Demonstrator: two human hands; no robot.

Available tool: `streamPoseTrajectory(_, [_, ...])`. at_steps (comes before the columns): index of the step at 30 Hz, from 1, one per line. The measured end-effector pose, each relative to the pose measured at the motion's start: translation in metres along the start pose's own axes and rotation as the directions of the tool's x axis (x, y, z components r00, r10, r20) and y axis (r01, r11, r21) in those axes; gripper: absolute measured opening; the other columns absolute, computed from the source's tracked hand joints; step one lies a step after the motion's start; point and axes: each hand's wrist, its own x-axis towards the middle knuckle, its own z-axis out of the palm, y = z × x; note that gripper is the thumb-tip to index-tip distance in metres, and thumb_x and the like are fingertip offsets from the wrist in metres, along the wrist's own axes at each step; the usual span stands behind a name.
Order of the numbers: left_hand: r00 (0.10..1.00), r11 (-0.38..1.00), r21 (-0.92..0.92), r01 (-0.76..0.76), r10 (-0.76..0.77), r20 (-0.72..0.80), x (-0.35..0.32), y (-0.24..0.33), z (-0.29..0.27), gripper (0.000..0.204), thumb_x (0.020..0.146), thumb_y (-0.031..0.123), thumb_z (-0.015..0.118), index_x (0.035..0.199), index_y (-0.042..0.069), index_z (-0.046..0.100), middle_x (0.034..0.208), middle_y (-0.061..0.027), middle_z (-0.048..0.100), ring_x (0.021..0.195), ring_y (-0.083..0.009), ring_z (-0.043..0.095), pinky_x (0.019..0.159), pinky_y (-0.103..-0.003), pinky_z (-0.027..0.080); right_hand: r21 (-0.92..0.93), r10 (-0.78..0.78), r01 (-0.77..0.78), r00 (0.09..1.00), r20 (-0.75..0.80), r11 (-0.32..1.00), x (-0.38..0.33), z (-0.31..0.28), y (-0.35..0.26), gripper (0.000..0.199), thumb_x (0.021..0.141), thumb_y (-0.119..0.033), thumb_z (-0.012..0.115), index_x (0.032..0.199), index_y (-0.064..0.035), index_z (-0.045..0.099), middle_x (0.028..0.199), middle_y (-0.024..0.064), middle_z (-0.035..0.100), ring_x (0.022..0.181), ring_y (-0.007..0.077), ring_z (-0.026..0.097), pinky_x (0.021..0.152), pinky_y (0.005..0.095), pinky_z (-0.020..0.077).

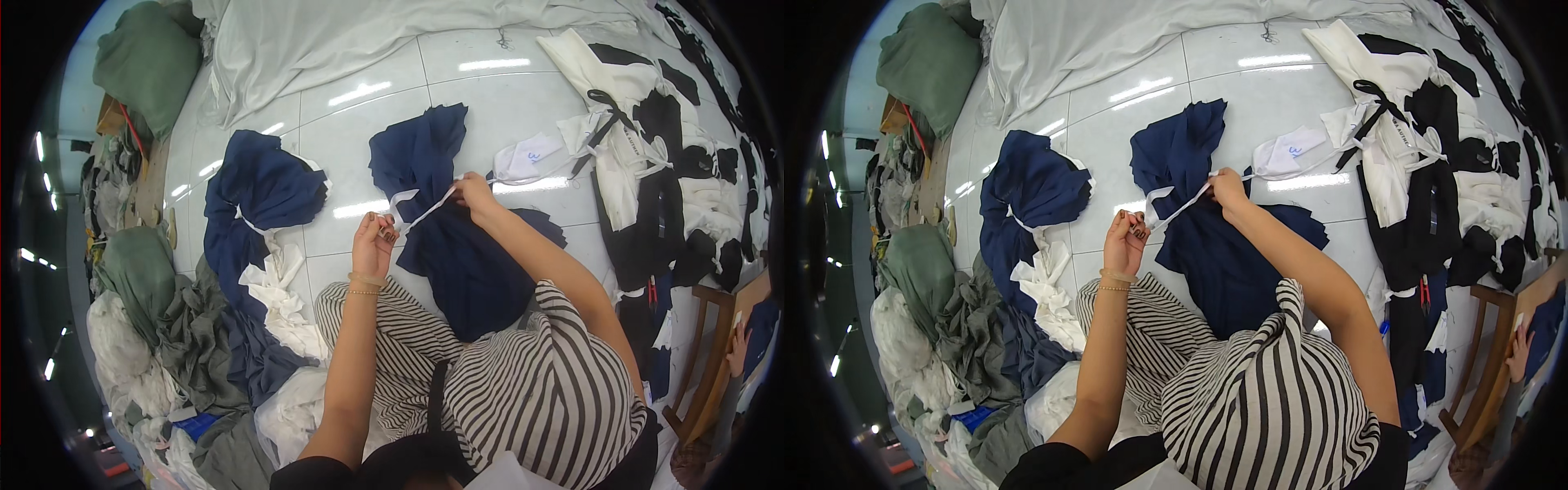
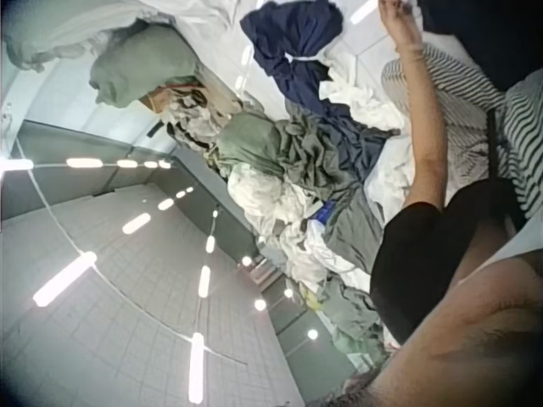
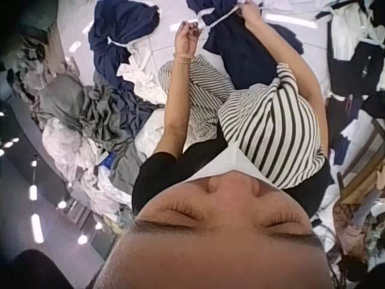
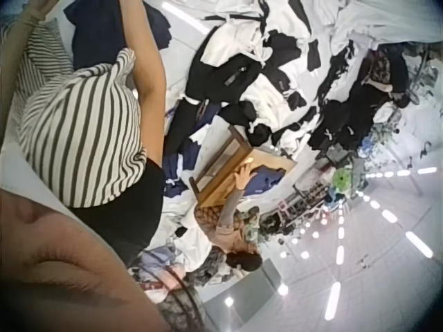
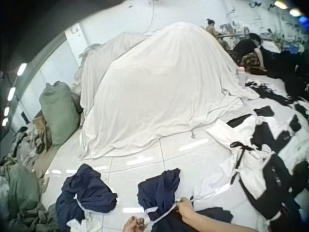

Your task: The person sits on the floor and folds various garments, including white and dark-colored pants and shirts. They use a blue marker to write on small white tags attached to the clothes before bundling them with drawstrings.

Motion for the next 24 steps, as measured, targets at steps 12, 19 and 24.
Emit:
streamPoseTrajectory(12, [0.992,1.0,-0.03,-0.003,-0.001,-0.125,0.008,-0.012,-0.041,0.016,0.099,0.011,0.049,0.084,0.005,0.051,0.087,-0.0068,0.055,0.064,-0.01,0.043,0.067,-0.028,0.042,-0.415,-0.539,0.494,0.842,0.012,0.764,-0.031,-0.029,-0.022,0.007,0.093,-0.003,0.046,0.092,-0.0005,0.053,0.069,0.0126,0.054,0.06,0.0202,0.053,0.057,0.0348,0.0465])
streamPoseTrajectory(19, [0.979,0.908,0.411,-0.084,-0.001,0.203,0.01,0.05,0.072,0.019,0.1,0.014,0.048,0.09,0.001,0.057,0.09,-0.0038,0.058,0.082,-0.0135,0.059,0.089,-0.032,0.051,-0.453,-0.618,0.846,0.521,0.589,0.281,-0.062,-0.017,-0.041,0.019,0.091,-0.01,0.054,0.105,0.0001,0.061,0.091,0.0173,0.062,0.088,0.0355,0.063,0.08,0.0411,0.0499])
streamPoseTrajectory(24, [0.95,0.608,0.774,-0.176,-0.099,0.295,0.039,0.052,0.116,0.017,0.097,0.013,0.05,0.096,0.001,0.062,0.089,-0.0012,0.061,0.083,-0.011,0.06,0.082,-0.03,0.053,-0.588,-0.38,0.767,0.64,0.668,0.259,-0.072,-0.009,-0.051,0.026,0.09,-0.024,0.062,0.095,0.001,0.066,0.082,0.0126,0.061,0.083,0.0329,0.063,0.074,0.0388,0.0489])
